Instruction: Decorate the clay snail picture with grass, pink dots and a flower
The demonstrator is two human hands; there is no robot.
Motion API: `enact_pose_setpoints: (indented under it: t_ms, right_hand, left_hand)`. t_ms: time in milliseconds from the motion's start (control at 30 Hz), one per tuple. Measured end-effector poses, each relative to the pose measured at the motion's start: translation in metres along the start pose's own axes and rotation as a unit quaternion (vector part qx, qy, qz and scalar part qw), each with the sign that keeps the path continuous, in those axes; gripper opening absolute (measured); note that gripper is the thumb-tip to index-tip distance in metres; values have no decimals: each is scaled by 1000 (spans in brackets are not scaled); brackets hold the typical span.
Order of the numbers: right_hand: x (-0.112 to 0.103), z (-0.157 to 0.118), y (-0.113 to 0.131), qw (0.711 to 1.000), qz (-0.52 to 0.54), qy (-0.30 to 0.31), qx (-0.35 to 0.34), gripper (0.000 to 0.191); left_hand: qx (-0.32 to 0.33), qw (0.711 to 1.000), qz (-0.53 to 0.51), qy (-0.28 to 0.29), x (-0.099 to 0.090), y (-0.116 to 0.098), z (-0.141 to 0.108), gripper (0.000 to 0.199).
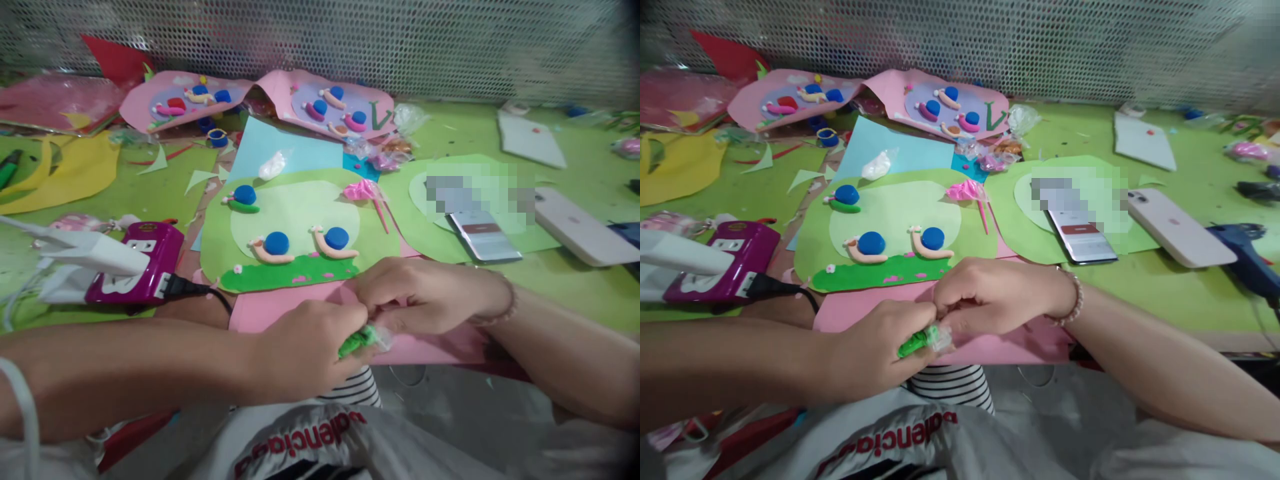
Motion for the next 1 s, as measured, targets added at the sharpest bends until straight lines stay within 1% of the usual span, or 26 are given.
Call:
enact_pose_setpoints:
  t_ms: [167,333,467,567,633,733,833,933,1000]
  right_hand:
    - [2,0,1,1000,-3,-4,25,22]
    - [0,-2,4,996,-18,-14,90,21]
    - [1,-1,3,993,-18,-8,112,22]
    - [2,1,3,993,-59,-16,100,22]
    - [3,1,4,991,-93,-31,89,25]
    - [6,2,5,991,-98,-34,87,28]
    - [6,3,6,991,-103,-35,72,29]
    - [0,2,6,992,-113,-41,47,31]
    - [-3,-1,5,995,-92,-16,29,27]
  left_hand:
    - [-2,1000,-20,-2,-1,1,1,30]
    - [-30,999,-30,11,-2,2,2,28]
    - [-9,1000,2,21,0,1,1,26]
    - [15,999,38,28,2,-1,0,23]
    - [21,998,54,33,2,-1,0,19]
    - [22,997,59,41,2,-1,1,17]
    - [21,998,47,48,2,0,2,20]
    - [-3,999,10,47,1,0,3,28]
    - [-25,999,-20,40,-1,0,4,31]
Point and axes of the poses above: each hand's wrist, its own z-axis towards the middle knuckle, its own x-axis out of the palm, y = z × x, the point moved 4 cm from there along z, towards the middle knuckle, and after that the axes turned 12 degrees about -y, right-handed, at the moved point
